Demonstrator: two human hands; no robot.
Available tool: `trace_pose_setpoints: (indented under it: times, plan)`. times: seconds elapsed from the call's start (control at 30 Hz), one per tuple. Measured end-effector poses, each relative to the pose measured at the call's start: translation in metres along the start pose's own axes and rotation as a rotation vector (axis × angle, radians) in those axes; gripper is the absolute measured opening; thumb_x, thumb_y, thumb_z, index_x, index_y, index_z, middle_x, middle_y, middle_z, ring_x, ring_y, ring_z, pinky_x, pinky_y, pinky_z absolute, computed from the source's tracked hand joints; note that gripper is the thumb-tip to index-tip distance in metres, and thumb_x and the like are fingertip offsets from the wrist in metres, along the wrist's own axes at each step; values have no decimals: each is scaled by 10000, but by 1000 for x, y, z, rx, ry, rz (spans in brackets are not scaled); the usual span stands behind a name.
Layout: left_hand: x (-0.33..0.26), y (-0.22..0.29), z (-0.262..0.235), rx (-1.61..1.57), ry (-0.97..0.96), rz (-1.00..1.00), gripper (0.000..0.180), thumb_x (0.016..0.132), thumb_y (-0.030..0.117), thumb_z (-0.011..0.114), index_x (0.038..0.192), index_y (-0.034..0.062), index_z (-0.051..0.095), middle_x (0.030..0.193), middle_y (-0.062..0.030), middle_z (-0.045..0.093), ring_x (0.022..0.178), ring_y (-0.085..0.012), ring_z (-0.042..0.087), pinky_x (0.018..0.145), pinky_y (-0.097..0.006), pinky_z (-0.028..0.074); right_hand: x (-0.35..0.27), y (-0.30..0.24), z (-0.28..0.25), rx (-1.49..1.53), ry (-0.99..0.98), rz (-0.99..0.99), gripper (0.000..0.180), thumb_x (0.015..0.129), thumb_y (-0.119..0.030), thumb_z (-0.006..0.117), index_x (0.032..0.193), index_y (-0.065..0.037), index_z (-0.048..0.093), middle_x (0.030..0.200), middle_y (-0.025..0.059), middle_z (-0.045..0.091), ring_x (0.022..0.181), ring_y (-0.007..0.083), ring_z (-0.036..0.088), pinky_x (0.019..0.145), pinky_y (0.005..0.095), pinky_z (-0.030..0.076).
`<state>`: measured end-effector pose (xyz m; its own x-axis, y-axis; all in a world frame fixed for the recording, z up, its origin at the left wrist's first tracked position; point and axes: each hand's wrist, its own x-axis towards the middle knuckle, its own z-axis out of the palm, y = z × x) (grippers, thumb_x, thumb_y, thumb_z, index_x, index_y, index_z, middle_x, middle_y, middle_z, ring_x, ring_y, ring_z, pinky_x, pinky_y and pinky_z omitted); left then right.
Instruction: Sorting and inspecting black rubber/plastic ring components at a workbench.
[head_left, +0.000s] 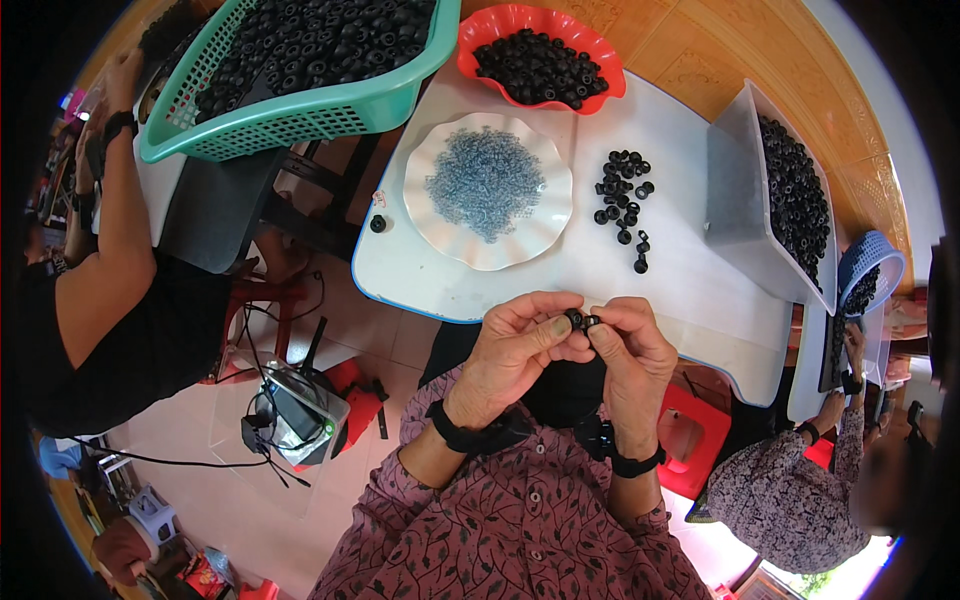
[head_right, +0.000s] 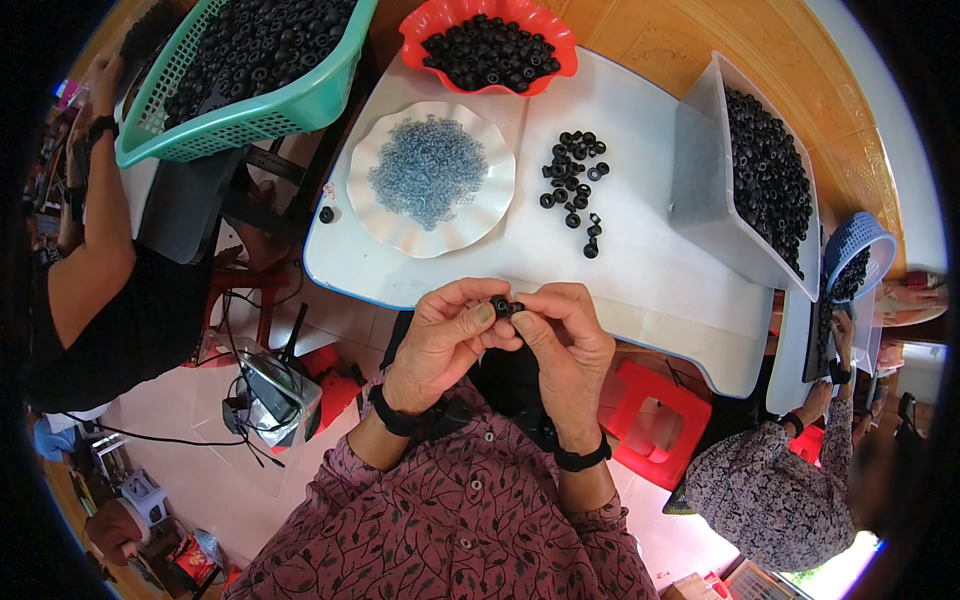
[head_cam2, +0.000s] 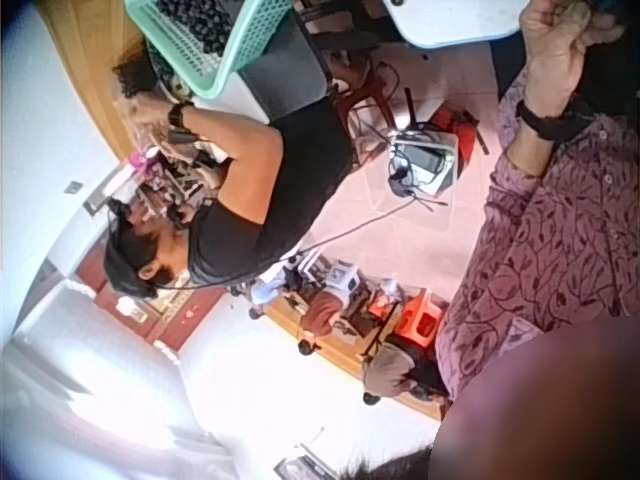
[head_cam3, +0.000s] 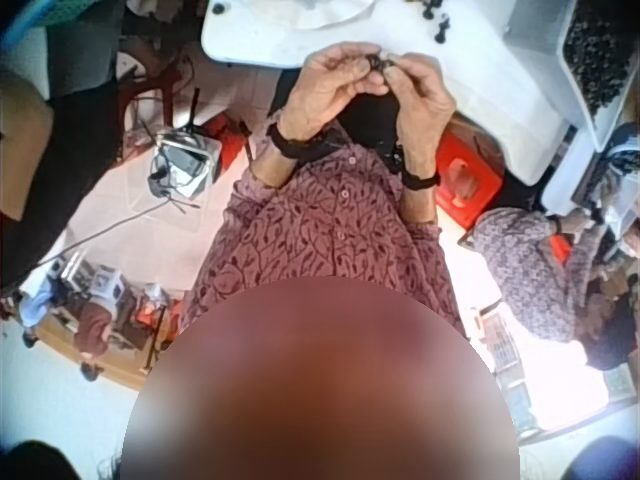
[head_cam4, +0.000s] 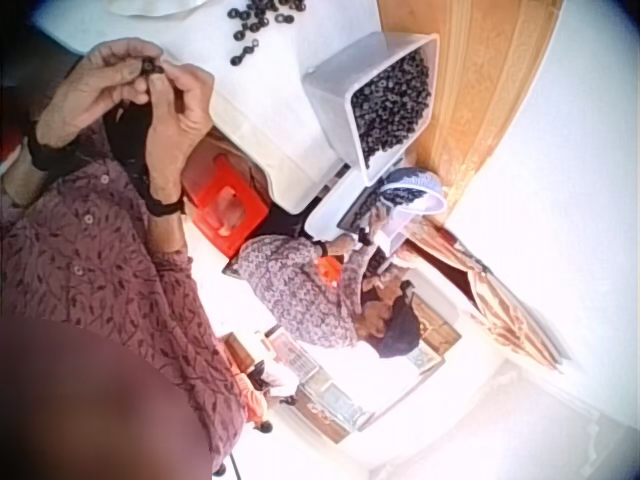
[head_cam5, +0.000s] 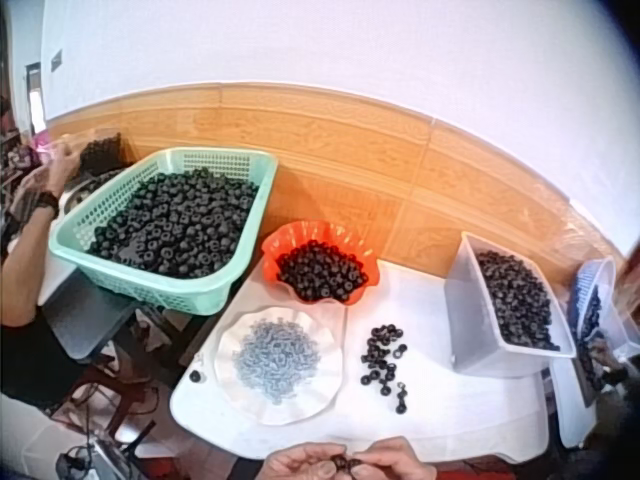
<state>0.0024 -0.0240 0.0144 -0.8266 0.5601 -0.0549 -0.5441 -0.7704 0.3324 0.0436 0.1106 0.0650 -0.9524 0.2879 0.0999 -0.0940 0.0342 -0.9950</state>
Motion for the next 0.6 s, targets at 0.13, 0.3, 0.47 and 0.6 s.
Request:
trace_pose_setpoints:
  times: [0.13,0.3,0.47,0.6]
  plan:
    - [0,-1,2,-18,19,-14,254,934,18,548,1179,-41,578,1011,-129,664,872,-197,682,816,-371,589,0,2,0,-14,2,-2,160,839,61,647,982,-7,667,991,35,554,892,98,571,788,212,469]
    - [-1,-1,4,2,27,-12,245,934,22,551,1168,-40,584,995,-124,668,860,-194,682,819,-360,584,0,3,1,-36,10,-3,157,842,62,641,981,-5,668,981,37,557,880,97,579,773,211,478]
    - [-1,-1,4,11,28,-7,244,935,22,548,1168,-41,584,989,-127,668,853,-197,682,816,-355,583,1,2,2,-20,11,10,157,841,68,639,978,-3,669,979,37,556,866,95,580,753,206,484]
    - [-2,-1,5,48,48,-6,249,933,20,551,1172,-42,583,989,-131,668,851,-200,683,814,-353,582,0,1,1,-66,5,3,160,839,72,639,978,-2,668,979,38,556,855,96,578,748,206,486]
